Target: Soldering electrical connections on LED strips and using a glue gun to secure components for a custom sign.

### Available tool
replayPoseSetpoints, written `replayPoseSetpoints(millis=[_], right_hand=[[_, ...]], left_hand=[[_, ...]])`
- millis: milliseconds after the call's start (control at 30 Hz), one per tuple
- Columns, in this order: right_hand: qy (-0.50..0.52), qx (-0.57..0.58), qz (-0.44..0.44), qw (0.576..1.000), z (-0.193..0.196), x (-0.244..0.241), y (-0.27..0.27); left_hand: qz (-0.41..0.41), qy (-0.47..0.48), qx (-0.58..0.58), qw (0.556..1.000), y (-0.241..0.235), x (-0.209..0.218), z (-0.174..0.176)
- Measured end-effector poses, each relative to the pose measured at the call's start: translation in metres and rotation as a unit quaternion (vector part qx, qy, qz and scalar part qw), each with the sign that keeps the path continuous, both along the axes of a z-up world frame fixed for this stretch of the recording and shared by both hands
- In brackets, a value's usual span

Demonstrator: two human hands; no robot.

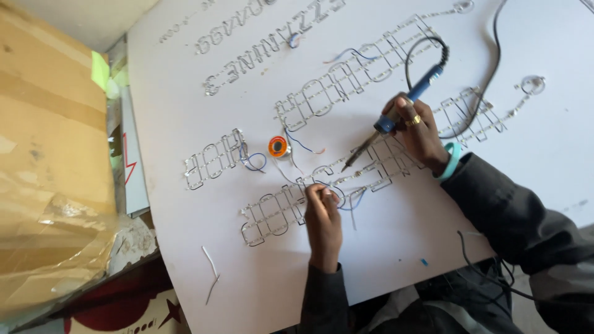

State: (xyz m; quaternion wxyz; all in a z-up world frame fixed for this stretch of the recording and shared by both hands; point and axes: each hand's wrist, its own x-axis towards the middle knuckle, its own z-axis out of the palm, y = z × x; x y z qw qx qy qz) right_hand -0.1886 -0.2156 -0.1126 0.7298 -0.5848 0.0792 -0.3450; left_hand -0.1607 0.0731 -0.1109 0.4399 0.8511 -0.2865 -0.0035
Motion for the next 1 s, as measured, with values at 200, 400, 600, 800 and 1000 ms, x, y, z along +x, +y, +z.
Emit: replayPoseSetpoints(millis=[200,400,600,800,1000], right_hand=[[0.021,0.012,0.015,1.0,-0.019,0.0,-0.001],[-0.005,-0.009,0.04,0.999,0.001,-0.009,0.004],[0.014,0.021,0.035,0.999,-0.001,-0.005,0.002],[0.025,0.009,0.024,0.999,-0.018,-0.001,0.0],[0.027,0.016,0.028,0.999,-0.016,-0.002,0.002]], left_hand=[[0.08,-0.031,-0.032,0.996,-0.015,-0.011,0.004],[0.059,-0.072,-0.06,0.994,-0.015,-0.024,0.004],[0.101,-0.129,-0.061,0.985,-0.022,-0.02,-0.005],[0.142,-0.133,-0.053,0.98,-0.022,-0.014,-0.013],[0.145,-0.135,-0.081,0.977,-0.022,-0.014,-0.015]])
